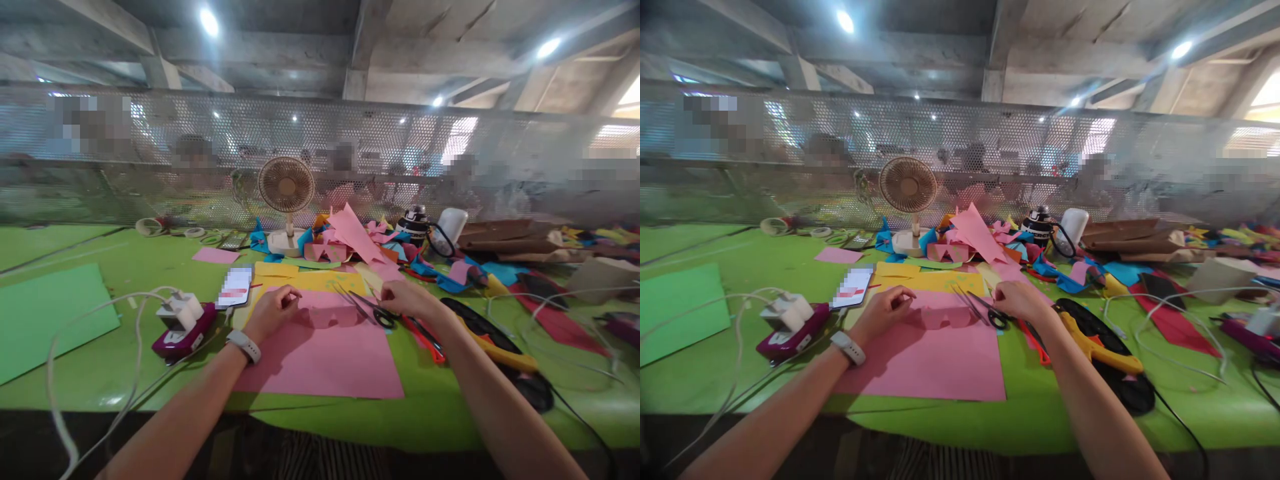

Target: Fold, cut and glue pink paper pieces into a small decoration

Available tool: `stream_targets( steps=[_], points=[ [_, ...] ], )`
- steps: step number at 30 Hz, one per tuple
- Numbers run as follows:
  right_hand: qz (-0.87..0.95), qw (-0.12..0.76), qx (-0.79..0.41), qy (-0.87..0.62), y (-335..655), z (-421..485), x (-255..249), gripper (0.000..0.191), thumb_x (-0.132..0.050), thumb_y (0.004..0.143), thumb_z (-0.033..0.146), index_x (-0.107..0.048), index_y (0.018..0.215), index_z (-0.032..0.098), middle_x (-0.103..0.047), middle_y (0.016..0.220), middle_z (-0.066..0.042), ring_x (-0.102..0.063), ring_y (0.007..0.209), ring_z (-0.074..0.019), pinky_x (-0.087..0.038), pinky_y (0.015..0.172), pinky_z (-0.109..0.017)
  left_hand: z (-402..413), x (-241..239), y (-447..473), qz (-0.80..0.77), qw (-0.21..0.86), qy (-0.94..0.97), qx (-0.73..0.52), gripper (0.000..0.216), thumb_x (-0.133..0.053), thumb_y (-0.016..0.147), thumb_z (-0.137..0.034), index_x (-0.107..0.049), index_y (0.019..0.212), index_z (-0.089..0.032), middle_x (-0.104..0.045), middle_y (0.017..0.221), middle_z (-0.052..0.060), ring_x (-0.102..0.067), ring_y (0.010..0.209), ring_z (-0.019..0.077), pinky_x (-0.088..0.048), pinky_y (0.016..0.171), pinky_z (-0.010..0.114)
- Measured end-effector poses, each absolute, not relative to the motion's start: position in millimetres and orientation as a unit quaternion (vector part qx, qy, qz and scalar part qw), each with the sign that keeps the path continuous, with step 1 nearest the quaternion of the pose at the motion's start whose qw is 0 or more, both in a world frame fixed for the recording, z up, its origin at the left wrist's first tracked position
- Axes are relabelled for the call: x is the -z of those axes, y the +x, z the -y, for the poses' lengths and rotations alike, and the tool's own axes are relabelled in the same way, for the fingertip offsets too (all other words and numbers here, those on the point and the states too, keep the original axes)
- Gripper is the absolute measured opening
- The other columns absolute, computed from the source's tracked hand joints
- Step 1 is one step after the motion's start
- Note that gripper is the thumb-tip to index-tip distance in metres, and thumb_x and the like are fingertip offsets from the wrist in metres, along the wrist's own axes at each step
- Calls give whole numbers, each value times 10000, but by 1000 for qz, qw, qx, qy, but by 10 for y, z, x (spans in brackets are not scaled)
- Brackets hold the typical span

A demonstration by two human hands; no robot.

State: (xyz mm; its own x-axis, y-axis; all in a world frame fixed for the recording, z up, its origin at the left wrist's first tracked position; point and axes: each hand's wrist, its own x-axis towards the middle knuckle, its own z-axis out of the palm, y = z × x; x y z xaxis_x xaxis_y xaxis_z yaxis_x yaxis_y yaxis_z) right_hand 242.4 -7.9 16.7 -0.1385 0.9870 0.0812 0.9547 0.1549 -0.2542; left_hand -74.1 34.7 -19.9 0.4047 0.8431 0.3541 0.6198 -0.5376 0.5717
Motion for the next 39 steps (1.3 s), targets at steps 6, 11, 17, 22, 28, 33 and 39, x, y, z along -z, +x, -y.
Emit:
stream_targets(
  steps=[6, 11, 17, 22, 28, 33, 39],
  points=[
    [764, 105, -72, -633, 2344, 93, -143, 139, -535, 734, 285, -635, 723, 189, -657, 717, -22, -568, 674, -158, -287, 534, -236, -362, 217, -756, -463, 157, 812, -319, 183, -483, 776, -261, -598, 891, -178, -591, 631, -17, -512, 568, 127, -355, 547, 220],
    [784, 114, -78, -605, 2211, 89, -71, 158, -526, 746, 314, -625, 741, 191, -657, 753, -27, -564, 685, -158, -282, 536, -236, -367, 271, -750, -450, 165, 811, -336, 177, -475, 780, -243, -592, 896, -179, -586, 627, -16, -533, 592, 134, -379, 574, 226],
    [786, 88, -87, -605, 2103, 86, 24, 113, -546, 700, 276, -607, 735, 187, -652, 767, -32, -545, 691, -162, -259, 535, -237, -398, 218, -699, -463, 225, 781, -353, 162, -493, 768, -270, -582, 865, -175, -602, 623, -15, -542, 559, 132, -397, 543, 226],
    [777, 88, -87, -617, 2094, 33, 80, 96, -535, 696, 244, -602, 729, 185, -644, 748, -25, -541, 681, -150, -258, 541, -231, -540, 150, -632, -469, 301, 758, -339, 188, -510, 742, -298, -573, 859, -165, -608, 618, -9, -565, 539, 137, -405, 509, 223],
    [767, 100, -86, -629, 2061, 3, 97, 118, -524, 711, 238, -619, 757, 186, -642, 754, -23, -539, 682, -141, -254, 540, -231, -692, 215, -555, -476, 298, 765, -316, 219, -519, 727, -316, -599, 863, -165, -637, 634, 6, -589, 570, 155, -412, 536, 234],
    [757, 122, -91, -636, 2040, -29, 95, 107, -537, 712, 254, -622, 697, 190, -633, 707, -8, -514, 623, -127, -241, 512, -233, -704, 266, -646, -465, 225, 796, -316, 222, -504, 746, -306, -609, 899, -183, -668, 742, 12, -590, 625, 152, -402, 571, 233],
    [723, 223, -53, -652, 2157, -57, 27, 309, -466, 817, 393, -587, 640, 170, -602, 641, -16, -493, 582, -117, -259, 517, -235, -772, 251, -774, -495, 155, 799, -303, 251, -501, 756, -310, -597, 954, -190, -655, 716, 9, -564, 594, 156, -362, 536, 238]
  ],
)
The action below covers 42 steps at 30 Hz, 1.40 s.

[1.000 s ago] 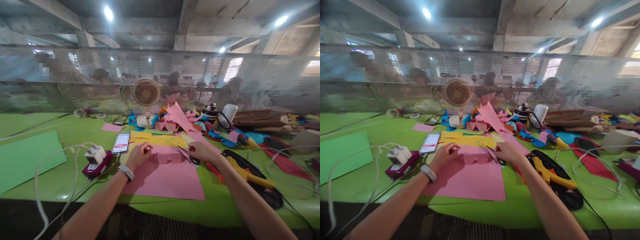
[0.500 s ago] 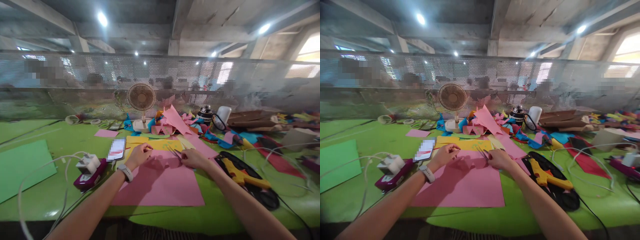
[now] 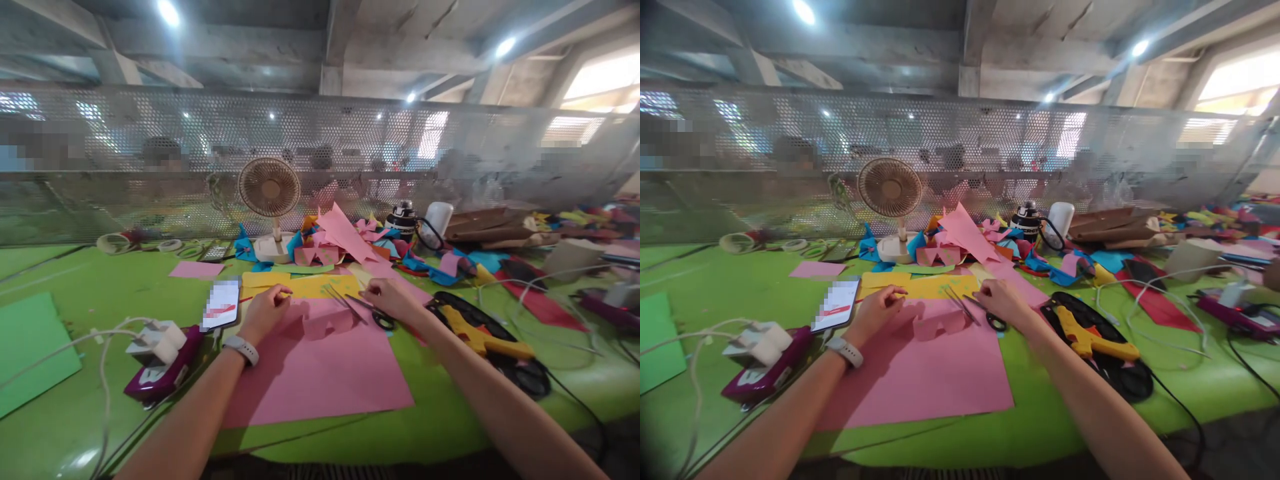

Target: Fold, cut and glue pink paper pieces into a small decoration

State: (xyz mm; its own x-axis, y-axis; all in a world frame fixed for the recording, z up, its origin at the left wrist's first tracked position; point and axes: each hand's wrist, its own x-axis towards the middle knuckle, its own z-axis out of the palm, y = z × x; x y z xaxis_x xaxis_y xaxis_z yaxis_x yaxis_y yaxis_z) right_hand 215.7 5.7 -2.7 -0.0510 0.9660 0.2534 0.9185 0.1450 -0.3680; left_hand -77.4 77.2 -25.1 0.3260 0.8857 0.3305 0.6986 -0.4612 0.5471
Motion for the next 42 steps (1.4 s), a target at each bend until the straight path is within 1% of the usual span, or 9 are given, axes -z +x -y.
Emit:
stream_targets(
  steps=[5, 10, 12, 14, 16, 20, 32, 37, 42],
  points=[
    [632, 397, -53, -664, 2342, -124, 12, 360, -567, 739, 440, -502, 498, 180, -483, 455, 19, -415, 455, -104, -240, 464, -236, -772, 203, -788, -506, 145, 789, -316, 210, -503, 778, -381, -602, 776, -196, -618, 630, -1, -525, 535, 142, -320, 494, 229],
    [482, 591, -62, -644, 2481, -239, -10, 462, -252, 883, 523, -433, 601, 204, -419, 476, 36, -364, 393, -96, -273, 406, -217, -759, 99, -814, -509, 208, 710, -440, 365, -399, 854, -441, -460, 592, -194, -429, 435, -42, -437, 421, 115, -315, 440, 214],
    [474, 636, -38, -607, 2452, -224, -16, 420, -300, 883, 513, -445, 638, 204, -465, 525, 27, -405, 422, -98, -314, 424, -212, -739, 80, -797, -492, 227, 703, -461, 338, -383, 868, -441, -487, 662, -193, -440, 451, -48, -438, 416, 111, -327, 435, 208],
    [546, 605, 8, -580, 2376, -179, -8, 342, -365, 886, 451, -508, 709, 196, -552, 630, -6, -496, 534, -114, -380, 520, -216, -713, 85, -764, -469, 227, 720, -459, 299, -363, 881, -423, -530, 798, -189, -480, 491, -47, -471, 440, 114, -355, 458, 204],
    [650, 489, 24, -581, 2292, -135, 20, 271, -382, 895, 370, -561, 798, 190, -610, 738, -32, -544, 648, -129, -396, 611, -224, -692, 109, -732, -450, 220, 751, -431, 284, -352, 888, -403, -539, 915, -190, -519, 528, -42, -503, 468, 121, -375, 487, 208],
    [750, 282, -30, -598, 2219, -119, 112, 202, -512, 826, 311, -597, 703, 175, -633, 686, -23, -542, 630, -130, -352, 582, -219, -680, 168, -702, -445, 169, 809, -345, 272, -375, 878, -393, -563, 882, -196, -562, 551, -23, -547, 525, 145, -375, 521, 225],
    [746, 239, -39, -620, 2199, -111, 129, 243, -496, 838, 324, -625, 710, 162, -651, 712, -24, -531, 628, -116, -304, 546, -204, -654, 167, -691, -447, 162, 822, -314, 321, -373, 871, -438, -587, 852, -199, -546, 512, -25, -545, 529, 155, -365, 542, 236],
    [727, 237, -29, -644, 2266, -107, 88, 218, -507, 825, 285, -629, 700, 154, -647, 698, -31, -536, 630, -124, -302, 546, -214, -593, 71, -703, -426, 302, 808, -271, 376, -470, 804, -525, -583, 869, -172, -493, 523, -43, -469, 471, 121, -322, 478, 220],
    [718, 237, -23, -654, 2317, -106, 97, 206, -524, 803, 271, -626, 665, 155, -647, 674, -31, -545, 616, -125, -300, 532, -214, -484, -27, -702, -357, 384, 840, -141, 587, -726, 572, -464, -565, 1057, -176, -521, 604, -52, -471, 541, 114, -308, 487, 204]
  ],
)
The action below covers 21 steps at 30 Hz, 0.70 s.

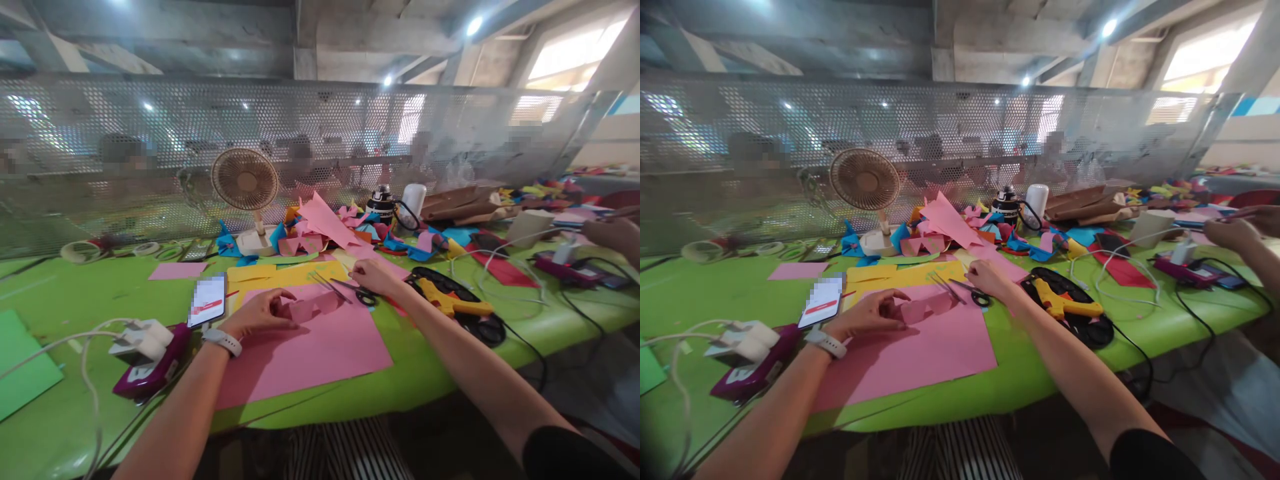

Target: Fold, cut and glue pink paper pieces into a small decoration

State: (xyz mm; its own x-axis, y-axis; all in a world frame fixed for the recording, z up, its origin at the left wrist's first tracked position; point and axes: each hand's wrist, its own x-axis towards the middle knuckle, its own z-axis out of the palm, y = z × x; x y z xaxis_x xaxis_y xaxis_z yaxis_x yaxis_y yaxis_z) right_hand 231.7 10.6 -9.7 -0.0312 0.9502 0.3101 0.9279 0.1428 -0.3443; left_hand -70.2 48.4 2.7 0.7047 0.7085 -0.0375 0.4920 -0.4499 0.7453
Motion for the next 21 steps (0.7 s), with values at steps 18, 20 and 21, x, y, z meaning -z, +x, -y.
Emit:
stream_targets(
  steps=[18, 20, 21],
  points=[
    [754, 160, -62, -634, 2310, -69, 105, 121, -609, 699, 277, -634, 782, 192, -666, 768, -23, -578, 678, -148, -317, 537, -208, -423, 19, -645, -333, 387, 852, -120, 219, -597, 653, -262, -564, 845, -163, -524, 671, -21, -471, 588, 119, -348, 532, 213],
    [754, 148, -61, -638, 2296, -65, 112, 122, -586, 704, 224, -623, 814, 186, -665, 798, -32, -579, 694, -150, -313, 537, -208, -423, 31, -648, -330, 382, 854, -125, 196, -579, 653, -251, -564, 828, -163, -524, 674, -20, -471, 591, 121, -351, 537, 216],
    [753, 144, -60, -639, 2290, -64, 111, 124, -572, 707, 198, -619, 821, 182, -664, 814, -36, -580, 705, -151, -313, 544, -208, -425, 38, -651, -328, 382, 854, -126, 197, -573, 652, -249, -563, 830, -163, -529, 682, -18, -477, 599, 124, -355, 542, 218]
  ],
)
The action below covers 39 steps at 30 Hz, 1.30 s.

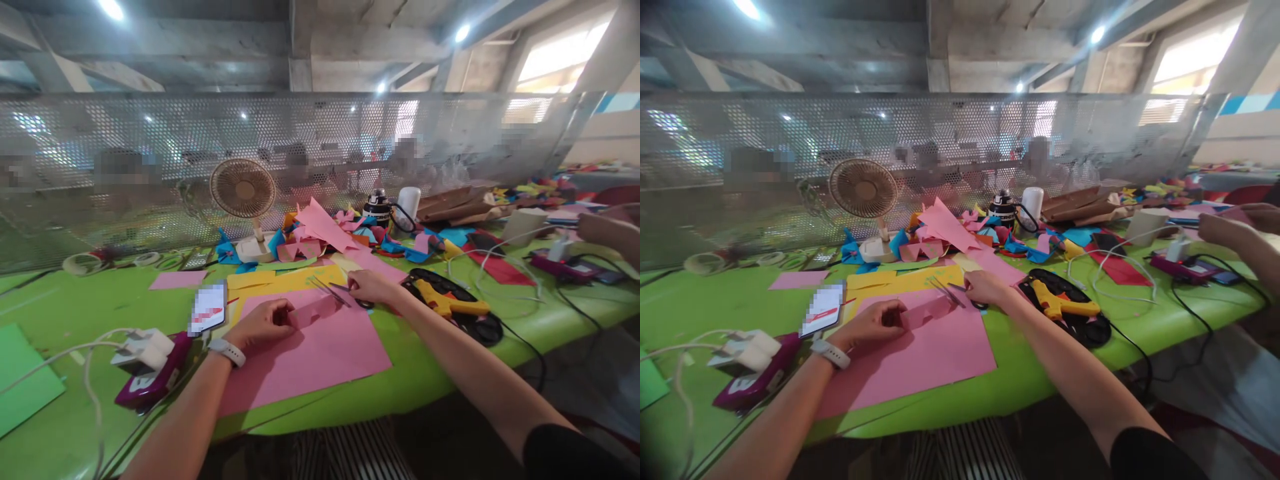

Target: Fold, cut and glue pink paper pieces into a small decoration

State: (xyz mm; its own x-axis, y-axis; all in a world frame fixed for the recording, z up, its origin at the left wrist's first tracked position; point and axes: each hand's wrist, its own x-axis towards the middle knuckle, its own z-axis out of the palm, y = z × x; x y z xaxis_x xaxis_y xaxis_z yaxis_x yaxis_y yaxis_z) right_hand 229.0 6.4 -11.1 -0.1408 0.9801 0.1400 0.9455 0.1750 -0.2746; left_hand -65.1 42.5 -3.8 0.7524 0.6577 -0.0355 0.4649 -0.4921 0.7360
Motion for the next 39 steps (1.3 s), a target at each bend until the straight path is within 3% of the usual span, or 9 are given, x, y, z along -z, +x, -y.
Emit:
stream_targets(
  steps=[6, 17, 21, 24, 26, 28, 30, 33, 39],
  points=[
    [750, 142, -54, -644, 2265, -70, 116, 149, -536, 710, 149, -601, 842, 169, -659, 865, -49, -580, 781, -161, -334, 601, -208, -442, 65, -662, -328, 378, 855, -135, 189, -563, 640, -246, -539, 809, -164, -515, 682, -20, -476, 600, 124, -352, 538, 217],
    [725, 195, -55, -658, 2243, -97, 159, 58, -561, 734, 206, -598, 766, 175, -661, 780, -44, -587, 737, -166, -350, 600, -214, -374, 0, -615, -336, 362, 856, -154, 148, -547, 644, -260, -504, 758, -176, -464, 645, -34, -438, 589, 119, -329, 535, 218],
    [680, 273, -27, -681, 2256, -91, 20, 255, -433, 850, 246, -528, 1067, 153, -658, 851, -59, -594, 782, -167, -387, 657, -227, -377, 26, -619, -344, 364, 849, -167, 138, -543, 650, -252, -489, 756, -182, -440, 633, -46, -410, 568, 108, -307, 519, 214],
    [606, 426, 32, -671, 2293, -61, -106, 394, -292, 918, 277, -325, 1273, 111, -634, 916, -85, -588, 803, -167, -404, 698, -245, -388, 49, -622, -342, 378, 843, -171, 127, -530, 641, -223, -483, 752, -182, -427, 630, -50, -400, 566, 103, -295, 508, 210],
    [574, 512, 53, -636, 2312, -37, -149, 387, -256, 930, 287, -321, 1274, 123, -631, 898, -76, -587, 751, -154, -409, 677, -237, -389, 46, -620, -341, 381, 843, -165, 131, -526, 635, -214, -482, 753, -181, -432, 633, -47, -407, 573, 105, -296, 509, 210],
    [623, 477, 33, -619, 2312, -24, -145, 336, -284, 919, 266, -421, 1204, 152, -637, 894, -64, -583, 724, -139, -401, 653, -224, -384, 29, -614, -340, 385, 844, -157, 134, -524, 636, -210, -483, 760, -179, -442, 641, -40, -416, 580, 109, -307, 517, 214],
    [698, 367, -5, -615, 2291, -29, -103, 244, -384, 873, 236, -561, 1029, 172, -651, 859, -49, -578, 718, -136, -385, 641, -217, -381, 12, -611, -338, 388, 843, -158, 134, -517, 645, -204, -485, 772, -177, -451, 650, -35, -424, 589, 111, -316, 526, 217],
    [739, 267, -37, -617, 2247, -62, -20, 138, -511, 796, 239, -632, 784, 175, -661, 762, -36, -568, 689, -142, -362, 619, -220, -390, 10, -612, -340, 376, 846, -165, 134, -522, 650, -192, -492, 779, -174, -463, 666, -33, -428, 599, 111, -323, 535, 216],
    [745, 203, -55, -633, 2197, -67, 26, 205, -500, 812, 305, -648, 777, 167, -675, 780, -45, -568, 694, -140, -332, 583, -218, -422, 57, -631, -323, 395, 844, -166, 233, -515, 673, -189, -509, 905, -175, -491, 686, -35, -451, 604, 109, -319, 524, 202]
  ],
)
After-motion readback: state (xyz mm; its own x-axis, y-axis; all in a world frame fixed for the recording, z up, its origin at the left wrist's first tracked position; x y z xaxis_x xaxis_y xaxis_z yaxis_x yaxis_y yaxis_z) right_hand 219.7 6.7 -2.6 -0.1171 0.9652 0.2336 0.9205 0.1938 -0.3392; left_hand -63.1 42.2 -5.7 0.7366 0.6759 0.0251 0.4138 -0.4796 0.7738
